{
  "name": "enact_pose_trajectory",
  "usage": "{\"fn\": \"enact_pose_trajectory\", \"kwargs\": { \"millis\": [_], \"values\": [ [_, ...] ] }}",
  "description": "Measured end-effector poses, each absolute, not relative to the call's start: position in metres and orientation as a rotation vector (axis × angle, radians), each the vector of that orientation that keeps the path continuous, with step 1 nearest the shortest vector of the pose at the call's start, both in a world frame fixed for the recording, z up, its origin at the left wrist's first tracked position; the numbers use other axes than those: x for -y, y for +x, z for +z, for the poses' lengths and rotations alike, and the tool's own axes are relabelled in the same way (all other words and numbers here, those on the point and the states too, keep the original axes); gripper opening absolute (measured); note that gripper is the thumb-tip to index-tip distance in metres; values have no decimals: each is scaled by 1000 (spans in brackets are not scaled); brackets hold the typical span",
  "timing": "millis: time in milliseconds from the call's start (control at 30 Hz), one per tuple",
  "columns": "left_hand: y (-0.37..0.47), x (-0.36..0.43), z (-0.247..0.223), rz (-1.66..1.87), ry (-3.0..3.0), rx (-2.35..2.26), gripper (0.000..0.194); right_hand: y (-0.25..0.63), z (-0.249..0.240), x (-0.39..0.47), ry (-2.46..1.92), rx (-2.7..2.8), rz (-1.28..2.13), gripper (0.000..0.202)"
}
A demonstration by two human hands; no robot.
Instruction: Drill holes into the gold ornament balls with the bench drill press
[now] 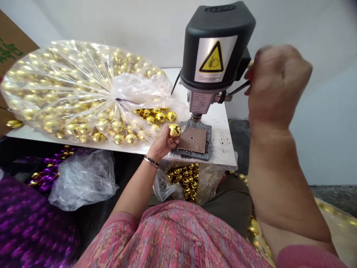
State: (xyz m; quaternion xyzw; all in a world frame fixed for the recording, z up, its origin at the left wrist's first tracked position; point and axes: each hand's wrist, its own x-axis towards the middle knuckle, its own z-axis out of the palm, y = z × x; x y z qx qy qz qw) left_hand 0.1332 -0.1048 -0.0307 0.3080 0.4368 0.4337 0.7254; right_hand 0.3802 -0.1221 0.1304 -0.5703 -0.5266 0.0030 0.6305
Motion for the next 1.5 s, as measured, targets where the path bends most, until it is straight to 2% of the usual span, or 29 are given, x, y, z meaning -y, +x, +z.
{"fn": "enact_pose_trajectory", "kwargs": {
  "millis": [167, 367, 600, 1000, 1200, 1500],
  "values": [
    [137, 105, -29, 919, 696, -968, 52, 385, 164, 89, -1448, 1099, 124, 46],
    [140, 101, -23, 800, 930, -1004, 70, 384, 165, 81, -1435, 1050, 176, 43],
    [160, 94, -23, 672, 1351, -1230, 55, 382, 161, 76, -1376, 1033, 191, 41],
    [169, 87, -25, 600, 1990, -1202, 49, 381, 165, 73, -1355, 999, 233, 41],
    [173, 83, -34, 660, 1876, -1149, 43, 378, 170, 86, -1373, 1024, 280, 41],
    [178, 83, -37, 612, 1791, -1176, 55, 372, 143, 133, -1349, 1226, 49, 43]
  ]
}}
